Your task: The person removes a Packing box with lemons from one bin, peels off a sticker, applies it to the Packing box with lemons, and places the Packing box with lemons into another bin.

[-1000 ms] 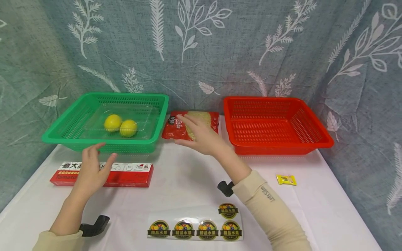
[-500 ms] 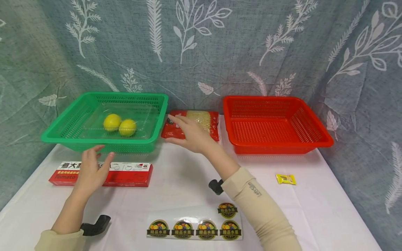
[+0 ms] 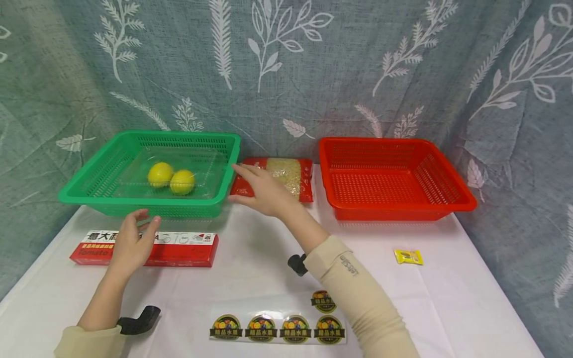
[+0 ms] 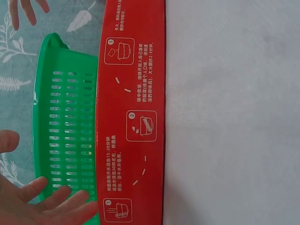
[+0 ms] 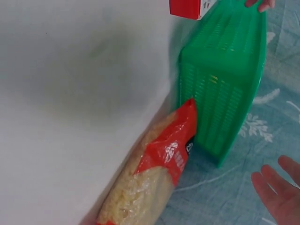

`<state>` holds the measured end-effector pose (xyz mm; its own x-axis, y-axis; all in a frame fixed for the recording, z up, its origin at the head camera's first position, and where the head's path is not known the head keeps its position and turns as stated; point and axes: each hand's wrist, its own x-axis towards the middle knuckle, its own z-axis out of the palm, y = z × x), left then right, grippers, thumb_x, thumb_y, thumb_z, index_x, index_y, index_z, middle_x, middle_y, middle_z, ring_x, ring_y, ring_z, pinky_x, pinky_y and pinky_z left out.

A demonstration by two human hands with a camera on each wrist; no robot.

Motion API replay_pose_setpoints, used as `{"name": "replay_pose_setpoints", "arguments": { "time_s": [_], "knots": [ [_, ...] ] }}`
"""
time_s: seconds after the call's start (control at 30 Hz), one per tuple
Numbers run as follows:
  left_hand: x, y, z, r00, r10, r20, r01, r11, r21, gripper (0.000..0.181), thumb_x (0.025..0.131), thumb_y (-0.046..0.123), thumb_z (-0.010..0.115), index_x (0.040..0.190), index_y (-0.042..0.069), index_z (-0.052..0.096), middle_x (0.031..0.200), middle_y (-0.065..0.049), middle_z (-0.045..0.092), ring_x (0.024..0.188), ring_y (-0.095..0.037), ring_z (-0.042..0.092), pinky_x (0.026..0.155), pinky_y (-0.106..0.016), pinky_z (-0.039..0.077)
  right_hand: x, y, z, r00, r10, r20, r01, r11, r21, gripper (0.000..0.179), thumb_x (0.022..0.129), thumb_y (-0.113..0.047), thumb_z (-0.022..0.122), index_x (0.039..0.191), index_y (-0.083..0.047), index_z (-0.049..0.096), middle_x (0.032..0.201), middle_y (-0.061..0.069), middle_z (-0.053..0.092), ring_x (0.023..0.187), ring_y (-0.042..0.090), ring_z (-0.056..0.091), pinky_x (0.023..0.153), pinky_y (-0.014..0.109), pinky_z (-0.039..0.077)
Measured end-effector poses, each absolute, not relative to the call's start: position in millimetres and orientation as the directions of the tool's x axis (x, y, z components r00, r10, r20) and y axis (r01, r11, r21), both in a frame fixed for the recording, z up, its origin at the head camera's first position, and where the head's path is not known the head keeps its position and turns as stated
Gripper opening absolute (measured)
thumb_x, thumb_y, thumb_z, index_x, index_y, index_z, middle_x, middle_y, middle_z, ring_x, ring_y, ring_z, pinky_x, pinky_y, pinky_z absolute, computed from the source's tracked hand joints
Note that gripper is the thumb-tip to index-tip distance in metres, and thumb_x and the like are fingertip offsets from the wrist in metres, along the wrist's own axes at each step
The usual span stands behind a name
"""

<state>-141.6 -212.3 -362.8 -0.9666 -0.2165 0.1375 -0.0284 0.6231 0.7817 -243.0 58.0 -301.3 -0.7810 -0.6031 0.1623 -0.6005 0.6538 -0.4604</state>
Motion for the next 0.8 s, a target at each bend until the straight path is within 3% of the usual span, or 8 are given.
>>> {"name": "replay_pose_setpoints", "arguments": {
  "time_s": [0.3, 0.43, 0.53, 0.6, 0.8],
  "knots": [
    [-146, -215, -363, -0.957, -0.29, 0.012, -0.136, 0.484, 0.865, 0.061, 0.098, 0.035, 0.033, 0.14, -0.006, 0.017, 0.135, -0.028, 0.033, 0.121, -0.043, 0.039, 0.095, -0.053, 0.037, -247, 48, -306, -0.787, -0.598, 0.149, -0.587, 0.654, -0.476, 0.07, 0.085, -0.046, 0.059, 0.143, -0.018, 0.031, 0.142, 0.006, 0.037, 0.13, 0.023, 0.031, 0.102, 0.044, 0.033],
    [-149, -214, -364, -0.943, -0.331, -0.033, -0.169, 0.393, 0.904, 0.06, 0.097, 0.037, 0.033, 0.141, -0.001, 0.017, 0.135, -0.024, 0.036, 0.118, -0.037, 0.045, 0.084, -0.033, 0.046, -250, 45, -310, -0.788, -0.597, 0.153, -0.582, 0.639, -0.502, 0.068, 0.086, -0.043, 0.059, 0.143, -0.017, 0.032, 0.141, 0.006, 0.038, 0.131, 0.023, 0.031, 0.102, 0.044, 0.033],
    [-152, -213, -365, -0.934, -0.354, -0.057, -0.173, 0.308, 0.935, 0.059, 0.097, 0.034, 0.034, 0.141, 0.0, 0.015, 0.136, -0.023, 0.036, 0.117, -0.034, 0.046, 0.072, -0.015, 0.045, -251, 43, -312, -0.786, -0.595, 0.167, -0.586, 0.634, -0.505, 0.067, 0.086, -0.041, 0.059, 0.142, -0.015, 0.033, 0.14, 0.007, 0.039, 0.129, 0.023, 0.033, 0.102, 0.042, 0.033],
    [-154, -211, -366, -0.926, -0.368, -0.082, -0.178, 0.235, 0.956, 0.058, 0.097, 0.033, 0.035, 0.142, 0.002, 0.013, 0.137, -0.021, 0.034, 0.118, -0.031, 0.046, 0.069, -0.01, 0.045, -251, 41, -314, -0.785, -0.594, 0.175, -0.591, 0.635, -0.497, 0.067, 0.086, -0.041, 0.06, 0.142, -0.015, 0.034, 0.14, 0.008, 0.039, 0.128, 0.023, 0.034, 0.103, 0.042, 0.033],
    [-160, -203, -365, -0.905, -0.406, -0.131, -0.164, 0.05, 0.985, 0.059, 0.097, 0.03, 0.039, 0.141, 0.005, 0.009, 0.135, -0.018, 0.032, 0.115, -0.026, 0.045, 0.084, -0.02, 0.047, -252, 33, -316, -0.786, -0.595, 0.171, -0.596, 0.654, -0.467, 0.067, 0.086, -0.042, 0.06, 0.142, -0.015, 0.034, 0.141, 0.008, 0.038, 0.129, 0.022, 0.033, 0.104, 0.04, 0.03]
  ]
}}
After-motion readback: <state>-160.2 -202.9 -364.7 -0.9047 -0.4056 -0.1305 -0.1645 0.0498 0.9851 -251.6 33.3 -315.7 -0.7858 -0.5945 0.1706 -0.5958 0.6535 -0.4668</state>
